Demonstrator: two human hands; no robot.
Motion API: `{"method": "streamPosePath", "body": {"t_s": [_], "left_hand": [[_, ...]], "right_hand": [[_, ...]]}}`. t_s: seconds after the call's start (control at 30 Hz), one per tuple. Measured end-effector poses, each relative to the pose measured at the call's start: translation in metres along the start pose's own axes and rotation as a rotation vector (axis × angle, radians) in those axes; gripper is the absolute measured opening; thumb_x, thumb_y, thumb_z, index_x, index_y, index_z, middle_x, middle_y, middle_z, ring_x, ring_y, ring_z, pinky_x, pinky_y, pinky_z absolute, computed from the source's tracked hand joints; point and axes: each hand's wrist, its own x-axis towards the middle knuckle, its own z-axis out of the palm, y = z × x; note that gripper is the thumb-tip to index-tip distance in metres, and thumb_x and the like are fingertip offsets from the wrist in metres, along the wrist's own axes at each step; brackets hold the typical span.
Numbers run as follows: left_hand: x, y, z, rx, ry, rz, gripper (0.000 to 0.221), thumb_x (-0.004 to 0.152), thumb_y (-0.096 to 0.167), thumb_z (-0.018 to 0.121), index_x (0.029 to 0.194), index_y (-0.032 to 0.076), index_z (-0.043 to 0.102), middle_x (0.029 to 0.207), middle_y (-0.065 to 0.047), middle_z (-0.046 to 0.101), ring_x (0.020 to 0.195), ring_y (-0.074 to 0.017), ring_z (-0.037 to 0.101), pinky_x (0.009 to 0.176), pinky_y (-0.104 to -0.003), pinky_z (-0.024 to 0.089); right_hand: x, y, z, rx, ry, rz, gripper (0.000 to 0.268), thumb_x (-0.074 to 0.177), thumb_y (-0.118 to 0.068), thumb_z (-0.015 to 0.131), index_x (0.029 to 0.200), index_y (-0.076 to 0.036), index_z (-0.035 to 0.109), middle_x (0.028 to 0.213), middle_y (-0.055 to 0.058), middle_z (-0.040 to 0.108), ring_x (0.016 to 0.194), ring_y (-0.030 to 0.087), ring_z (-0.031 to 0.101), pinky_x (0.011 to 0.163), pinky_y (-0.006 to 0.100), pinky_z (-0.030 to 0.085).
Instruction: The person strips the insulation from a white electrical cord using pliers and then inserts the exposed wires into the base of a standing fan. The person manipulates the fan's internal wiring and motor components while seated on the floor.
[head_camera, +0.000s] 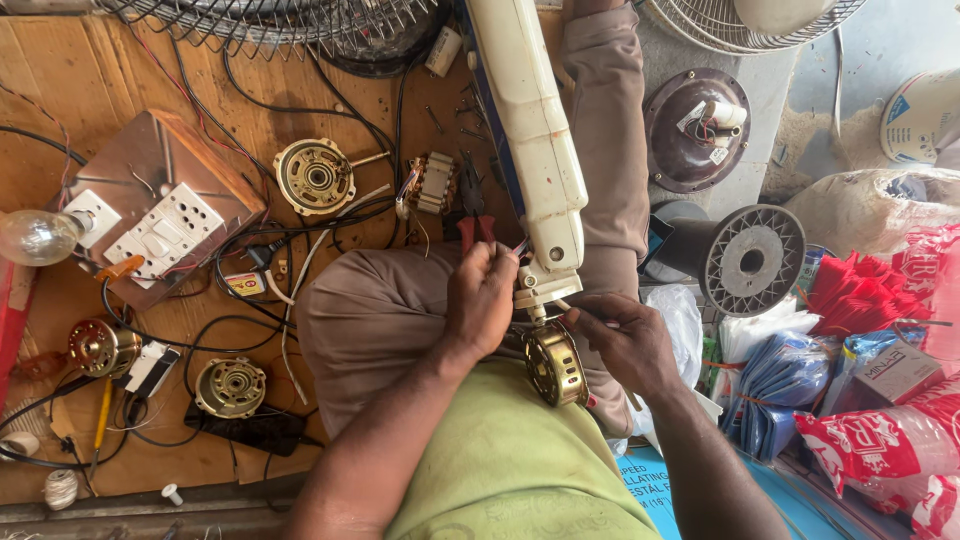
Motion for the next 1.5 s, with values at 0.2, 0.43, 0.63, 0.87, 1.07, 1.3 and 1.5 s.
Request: {"method": "streamPosePath", "body": {"t_s": [0.2, 0.43, 0.63, 0.87, 1.07, 1.3, 1.5], "left_hand": [[-0.004, 0.025, 0.006, -0.116, 0.000, 0.064, 0.012, 0.098, 0.012, 0.059, 0.108, 0.005, 0.062, 0.086, 0.003, 0.065, 0.074, -0.0034, 0.061, 0.064, -0.020, 0.053], [0.019, 0.029, -0.002, -0.156, -0.095, -0.179, 0.021, 0.094, 0.005, 0.065, 0.110, -0.007, 0.069, 0.096, -0.010, 0.073, 0.080, -0.0131, 0.072, 0.069, -0.029, 0.065], [0.022, 0.002, -0.006, -0.094, -0.138, -0.047, 0.022, 0.102, 0.010, 0.063, 0.115, -0.006, 0.071, 0.101, -0.010, 0.073, 0.089, -0.0116, 0.068, 0.077, -0.025, 0.059], [0.028, 0.008, -0.006, -0.320, -0.201, -0.298, 0.021, 0.100, 0.011, 0.055, 0.111, -0.003, 0.066, 0.104, -0.012, 0.070, 0.087, -0.0190, 0.071, 0.076, -0.037, 0.063], [0.021, 0.020, -0.005, -0.485, -0.204, -0.367, 0.021, 0.098, 0.015, 0.058, 0.111, 0.003, 0.069, 0.103, -0.007, 0.070, 0.095, -0.0168, 0.068, 0.085, -0.036, 0.058], [0.026, 0.014, -0.001, -0.224, -0.174, -0.058, 0.013, 0.087, 0.002, 0.074, 0.100, -0.001, 0.075, 0.105, -0.003, 0.065, 0.099, -0.0133, 0.061, 0.088, -0.030, 0.049], [0.022, 0.012, 0.001, -0.191, -0.098, -0.102, 0.027, 0.086, 0.000, 0.069, 0.113, -0.006, 0.069, 0.107, -0.007, 0.070, 0.097, -0.0163, 0.065, 0.087, -0.030, 0.051]], "right_hand": [[0.000, 0.000, -0.001, 0.020, -0.012, -0.030, 0.023, 0.089, -0.023, 0.075, 0.106, -0.010, 0.082, 0.087, 0.002, 0.077, 0.069, 0.008, 0.064, 0.064, 0.026, 0.054], [-0.002, 0.000, 0.000, 0.003, 0.019, -0.013, 0.026, 0.089, -0.024, 0.077, 0.106, -0.007, 0.082, 0.082, 0.003, 0.073, 0.066, 0.008, 0.059, 0.061, 0.026, 0.050], [0.002, 0.002, 0.008, 0.098, 0.044, -0.007, 0.028, 0.091, -0.025, 0.074, 0.109, -0.004, 0.080, 0.077, 0.002, 0.074, 0.064, 0.007, 0.058, 0.060, 0.025, 0.050], [0.008, 0.008, 0.010, 0.311, 0.088, 0.016, 0.026, 0.087, -0.021, 0.079, 0.098, 0.003, 0.077, 0.078, 0.006, 0.076, 0.063, 0.008, 0.064, 0.058, 0.024, 0.051], [0.011, 0.002, 0.013, 0.250, 0.136, 0.028, 0.023, 0.082, -0.019, 0.085, 0.092, 0.001, 0.078, 0.074, 0.006, 0.074, 0.056, 0.008, 0.059, 0.051, 0.025, 0.048], [0.009, -0.017, -0.014, -0.009, -0.075, -0.010, 0.016, 0.087, -0.021, 0.080, 0.099, -0.011, 0.083, 0.080, 0.001, 0.080, 0.074, 0.008, 0.071, 0.069, 0.026, 0.059], [0.027, -0.053, -0.015, -0.441, 0.185, -0.828, 0.049, 0.070, -0.008, 0.078, 0.118, -0.013, 0.073, 0.138, 0.006, 0.062, 0.135, 0.037, 0.046, 0.106, 0.046, 0.044]]}}
